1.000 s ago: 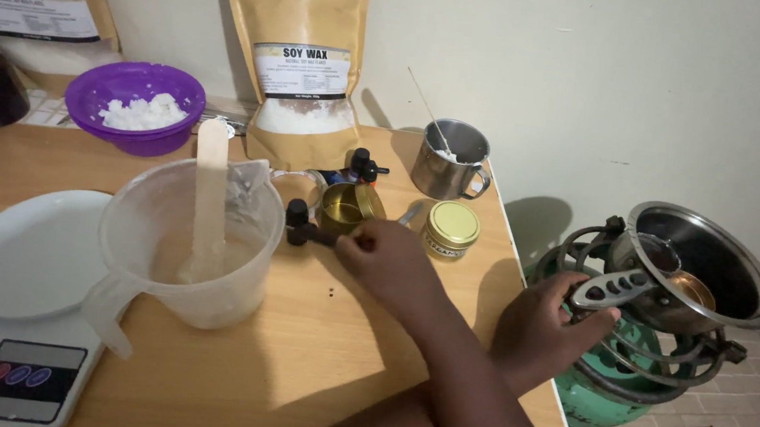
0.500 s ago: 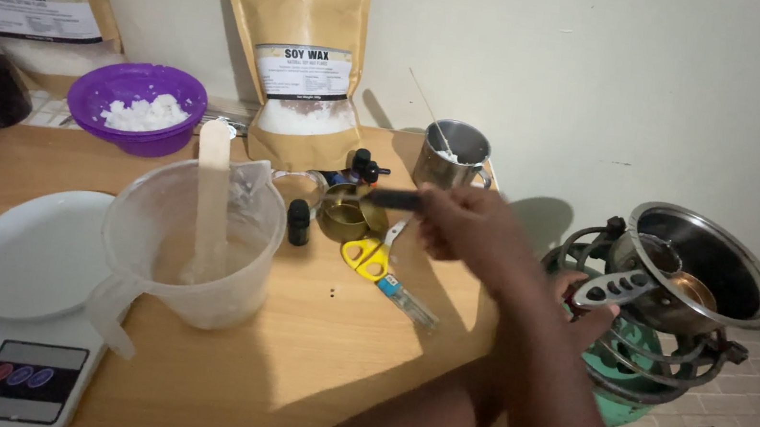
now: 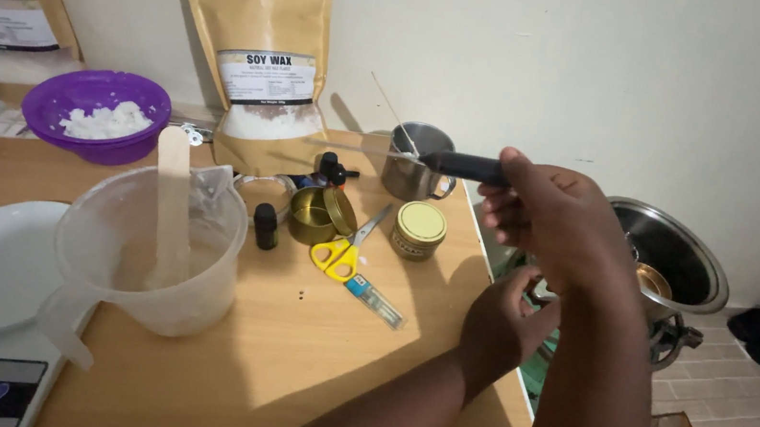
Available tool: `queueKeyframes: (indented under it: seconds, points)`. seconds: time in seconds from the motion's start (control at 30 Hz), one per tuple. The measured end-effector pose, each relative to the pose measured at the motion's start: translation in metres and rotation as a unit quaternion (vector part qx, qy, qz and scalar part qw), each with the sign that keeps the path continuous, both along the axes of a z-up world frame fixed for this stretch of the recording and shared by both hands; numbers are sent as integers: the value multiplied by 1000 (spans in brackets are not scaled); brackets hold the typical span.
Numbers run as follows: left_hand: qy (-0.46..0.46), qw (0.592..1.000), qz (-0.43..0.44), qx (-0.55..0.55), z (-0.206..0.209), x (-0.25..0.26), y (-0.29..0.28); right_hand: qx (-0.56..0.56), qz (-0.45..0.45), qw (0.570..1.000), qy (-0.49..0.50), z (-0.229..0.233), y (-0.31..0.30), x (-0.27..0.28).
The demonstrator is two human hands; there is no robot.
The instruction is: The person is preparing candle tins by placing them in a pot on a stove and using a thermometer to monitor the process, followed by cleaning their hands.
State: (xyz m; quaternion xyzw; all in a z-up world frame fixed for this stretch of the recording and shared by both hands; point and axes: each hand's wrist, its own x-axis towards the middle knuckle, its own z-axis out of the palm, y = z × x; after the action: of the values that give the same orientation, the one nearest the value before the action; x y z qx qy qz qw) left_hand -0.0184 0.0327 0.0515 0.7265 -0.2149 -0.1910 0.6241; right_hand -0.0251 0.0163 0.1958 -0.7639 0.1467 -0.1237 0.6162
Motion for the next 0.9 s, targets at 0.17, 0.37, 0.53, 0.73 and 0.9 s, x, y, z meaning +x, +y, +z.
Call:
queueKeyframes:
  seconds: [0.17, 0.37, 0.53, 0.73, 0.9]
  points:
    - [6, 1000, -21, 21, 26, -3, 12, -45, -208, 977, 13, 30, 1, -23]
    - [51, 999, 2, 10, 21, -3, 12, 138, -408, 858, -281, -7, -114, -20]
    - [123, 989, 61, -55, 10, 1, -7, 211, -579, 652, -442, -57, -201, -6]
    - [251, 944, 154, -150, -6, -2, -39, -39, -570, 675, -466, -117, -245, 17]
    - [279, 931, 130, -199, 2, -9, -40, -228, -488, 739, -405, -122, -224, 23]
